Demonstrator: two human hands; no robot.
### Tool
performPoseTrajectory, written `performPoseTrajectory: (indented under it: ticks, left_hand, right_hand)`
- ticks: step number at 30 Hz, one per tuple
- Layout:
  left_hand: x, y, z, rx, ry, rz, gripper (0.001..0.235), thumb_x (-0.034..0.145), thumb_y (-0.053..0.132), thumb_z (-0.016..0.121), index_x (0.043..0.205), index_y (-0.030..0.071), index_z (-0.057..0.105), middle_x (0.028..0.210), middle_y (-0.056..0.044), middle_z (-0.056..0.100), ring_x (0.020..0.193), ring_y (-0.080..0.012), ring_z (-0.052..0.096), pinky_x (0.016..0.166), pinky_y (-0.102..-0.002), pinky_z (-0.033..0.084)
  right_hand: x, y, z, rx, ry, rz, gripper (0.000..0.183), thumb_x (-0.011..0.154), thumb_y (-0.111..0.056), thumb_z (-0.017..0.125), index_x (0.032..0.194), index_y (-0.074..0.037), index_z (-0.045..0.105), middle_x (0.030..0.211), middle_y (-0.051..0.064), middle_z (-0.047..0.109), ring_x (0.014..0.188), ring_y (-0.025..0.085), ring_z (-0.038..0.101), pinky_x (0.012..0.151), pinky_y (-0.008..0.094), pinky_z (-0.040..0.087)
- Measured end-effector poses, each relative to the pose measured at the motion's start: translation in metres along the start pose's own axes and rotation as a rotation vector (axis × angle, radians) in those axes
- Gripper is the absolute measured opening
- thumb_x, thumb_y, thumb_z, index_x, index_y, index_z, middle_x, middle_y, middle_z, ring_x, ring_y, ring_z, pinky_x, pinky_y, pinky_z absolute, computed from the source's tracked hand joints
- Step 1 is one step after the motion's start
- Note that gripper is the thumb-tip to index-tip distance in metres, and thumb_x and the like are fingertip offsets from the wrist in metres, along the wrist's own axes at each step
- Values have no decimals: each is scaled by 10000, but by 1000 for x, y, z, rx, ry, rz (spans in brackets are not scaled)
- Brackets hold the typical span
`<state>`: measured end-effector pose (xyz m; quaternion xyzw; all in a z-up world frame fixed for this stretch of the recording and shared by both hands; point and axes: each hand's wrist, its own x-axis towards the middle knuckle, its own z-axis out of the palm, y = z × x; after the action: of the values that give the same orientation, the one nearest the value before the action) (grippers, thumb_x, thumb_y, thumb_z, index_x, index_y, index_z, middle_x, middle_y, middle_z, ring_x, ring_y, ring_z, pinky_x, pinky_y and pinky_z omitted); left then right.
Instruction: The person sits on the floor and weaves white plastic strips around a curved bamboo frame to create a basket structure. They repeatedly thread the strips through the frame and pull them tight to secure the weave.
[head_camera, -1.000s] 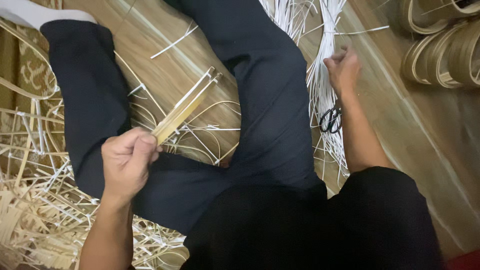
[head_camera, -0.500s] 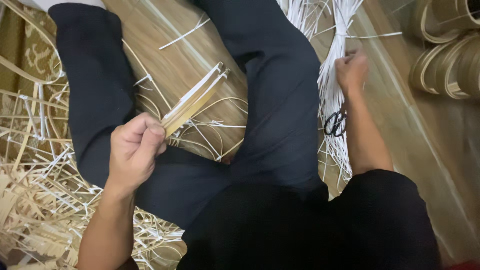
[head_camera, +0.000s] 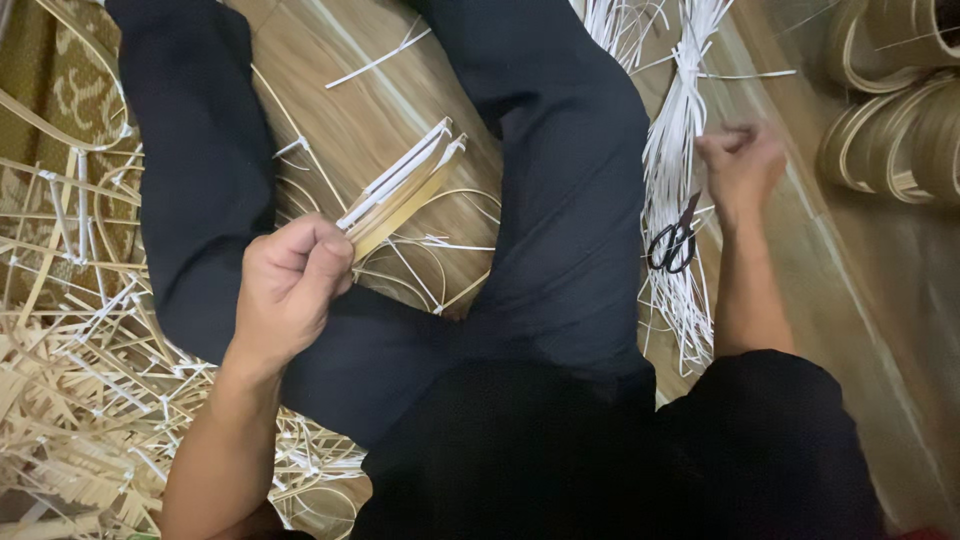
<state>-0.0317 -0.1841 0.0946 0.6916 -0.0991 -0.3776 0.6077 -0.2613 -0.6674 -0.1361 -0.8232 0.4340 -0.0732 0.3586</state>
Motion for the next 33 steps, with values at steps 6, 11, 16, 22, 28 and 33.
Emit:
performPoseTrajectory:
  ticks: [6, 11, 16, 22, 28, 33]
  left_hand:
    - [0, -5, -2, 57, 0, 26, 279, 1102, 217, 569, 897, 29, 597, 677, 29, 549, 609, -32, 462, 557, -212, 376]
    - [5, -3, 1, -2, 3, 14, 276, 1099, 219, 574, 900, 30, 598, 687, 27, 546, 610, -35, 450, 562, -216, 373]
    - [3, -3, -1, -39, -2, -14, 289, 1102, 238, 575, 900, 32, 596, 699, 35, 534, 620, -32, 444, 569, -213, 362]
    - [3, 1, 0, -33, -32, -16, 298, 1092, 249, 583, 886, 34, 593, 697, 45, 514, 610, -32, 421, 547, -209, 341]
    - [4, 1, 2, -49, -37, -14, 292, 1089, 240, 585, 886, 31, 601, 679, 52, 509, 599, -28, 416, 533, -215, 335]
    - [4, 2, 5, 21, -37, -19, 287, 1091, 231, 574, 886, 32, 599, 666, 55, 501, 599, -26, 410, 531, -217, 336]
  right_hand:
    - [-19, -13, -17, -129, 140, -167, 215, 886, -46, 786, 1069, 58, 744, 878, 133, 778, 780, 182, 751, 739, 332, 590]
    - [-9, -6, -4, -210, 75, -89, 241, 844, -129, 842, 997, 32, 749, 812, 132, 759, 707, 238, 727, 675, 386, 560]
    - [24, 13, 9, -228, 75, -248, 257, 859, -20, 728, 1108, 46, 719, 932, 184, 746, 826, 295, 728, 743, 415, 563]
    - [37, -2, 9, -97, 129, -300, 258, 886, 12, 669, 1143, 33, 684, 1002, 211, 730, 910, 333, 716, 814, 425, 559]
    - [51, -15, 8, -402, 28, -295, 167, 901, -19, 694, 1056, -1, 753, 954, 226, 726, 893, 408, 688, 791, 504, 533]
    - [46, -33, 34, -246, -91, -463, 219, 935, -70, 753, 1137, 12, 735, 1037, 218, 733, 973, 427, 687, 866, 521, 528]
